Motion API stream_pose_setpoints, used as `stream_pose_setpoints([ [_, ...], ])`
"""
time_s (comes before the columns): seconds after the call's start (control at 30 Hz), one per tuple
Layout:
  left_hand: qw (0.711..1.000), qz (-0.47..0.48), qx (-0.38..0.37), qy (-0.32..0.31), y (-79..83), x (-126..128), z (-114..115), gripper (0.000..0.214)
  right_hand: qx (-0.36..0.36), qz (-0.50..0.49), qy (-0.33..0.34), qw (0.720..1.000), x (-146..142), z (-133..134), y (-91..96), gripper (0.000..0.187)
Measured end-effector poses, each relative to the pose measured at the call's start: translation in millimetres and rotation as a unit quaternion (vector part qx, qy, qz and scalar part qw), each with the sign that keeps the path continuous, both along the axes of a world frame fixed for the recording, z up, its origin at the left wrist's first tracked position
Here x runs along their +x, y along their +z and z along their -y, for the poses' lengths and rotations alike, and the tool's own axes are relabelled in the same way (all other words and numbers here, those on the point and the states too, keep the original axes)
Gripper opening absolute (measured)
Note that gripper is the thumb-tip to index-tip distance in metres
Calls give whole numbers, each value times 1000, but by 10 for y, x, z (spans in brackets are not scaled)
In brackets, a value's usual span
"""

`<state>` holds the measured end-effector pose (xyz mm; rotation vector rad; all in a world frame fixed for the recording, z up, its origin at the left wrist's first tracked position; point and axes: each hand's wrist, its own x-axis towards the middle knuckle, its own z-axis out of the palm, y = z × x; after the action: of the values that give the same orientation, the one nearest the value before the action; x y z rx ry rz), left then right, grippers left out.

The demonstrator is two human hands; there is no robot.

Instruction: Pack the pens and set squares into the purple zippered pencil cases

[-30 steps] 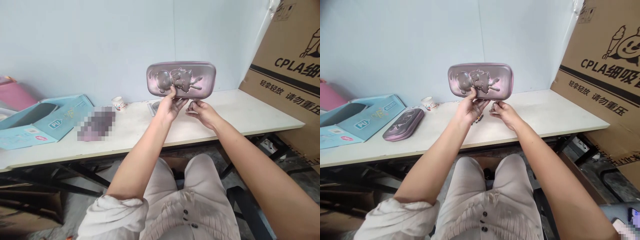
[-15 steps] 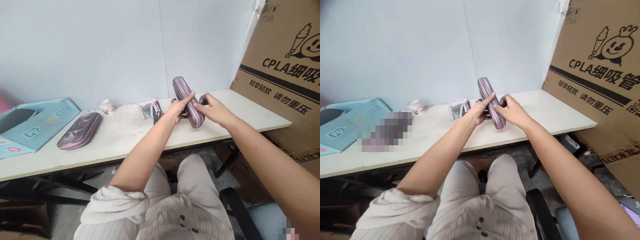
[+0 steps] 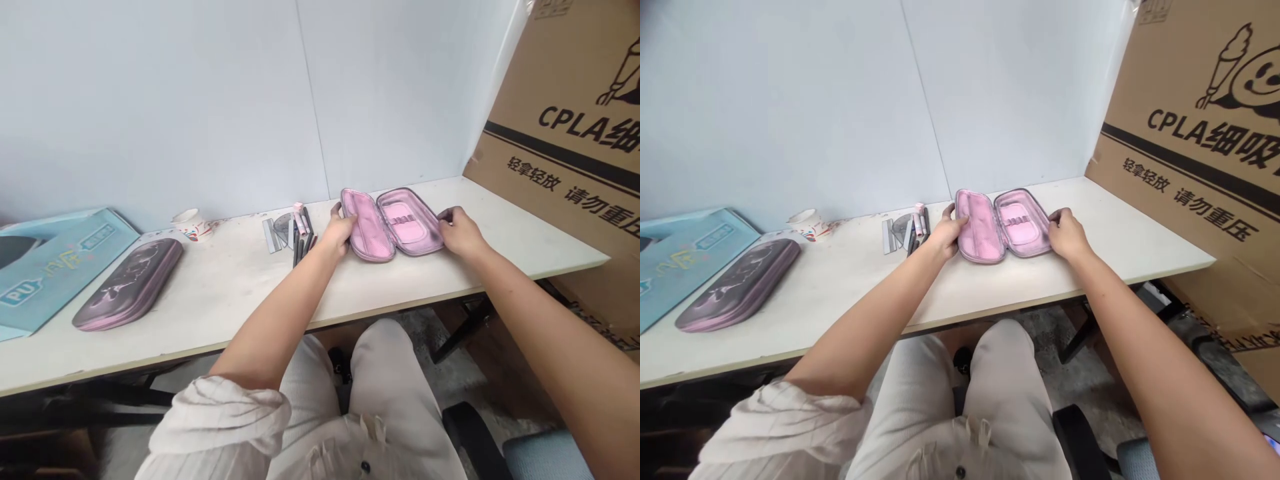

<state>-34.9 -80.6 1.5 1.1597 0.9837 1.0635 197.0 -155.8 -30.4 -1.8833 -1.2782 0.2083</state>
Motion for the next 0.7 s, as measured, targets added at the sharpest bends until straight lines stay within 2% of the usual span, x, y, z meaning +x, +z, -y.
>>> stream_pose_setpoints([
  [0.07, 994, -94, 61, -8, -44, 2, -45, 72, -17, 46, -1, 999, 56, -61, -10, 24],
  [0.13, 958, -248, 142, -8, -59, 28, -57, 73, -22, 110, -8, 994, 32, -115, 11, 29],
  [0.2, 886, -408, 218, -17, -63, 72, -32, 74, -10, 183, 8, 983, -87, -161, 38, 34],
  [0.27, 807, -522, 272, -56, -77, 119, 14, 72, -3, 248, 76, 966, -279, -199, 45, 39],
  [0.33, 740, -592, 296, -119, -110, 154, 47, 69, -41, 291, 155, 943, -482, -234, 26, 47],
  [0.4, 692, -635, 301, -166, -152, 168, 36, 64, -105, 306, 198, 925, -630, -280, -6, 51],
  [0.43, 677, -646, 305, -178, -173, 168, 10, 62, -133, 306, 208, 919, -673, -311, -20, 52],
  [0.5, 663, -653, 317, -183, -212, 161, -72, 59, -171, 301, 211, 914, -707, -385, -40, 52],
  [0.57, 667, -646, 326, -177, -254, 156, -160, 58, -189, 297, 204, 913, -703, -462, -49, 52],
  [0.63, 689, -622, 333, -164, -305, 157, -220, 57, -188, 299, 198, 914, -697, -516, -61, 52],
  [0.7, 726, -578, 341, -147, -357, 155, -240, 56, -168, 305, 197, 916, -698, -534, -82, 51],
])
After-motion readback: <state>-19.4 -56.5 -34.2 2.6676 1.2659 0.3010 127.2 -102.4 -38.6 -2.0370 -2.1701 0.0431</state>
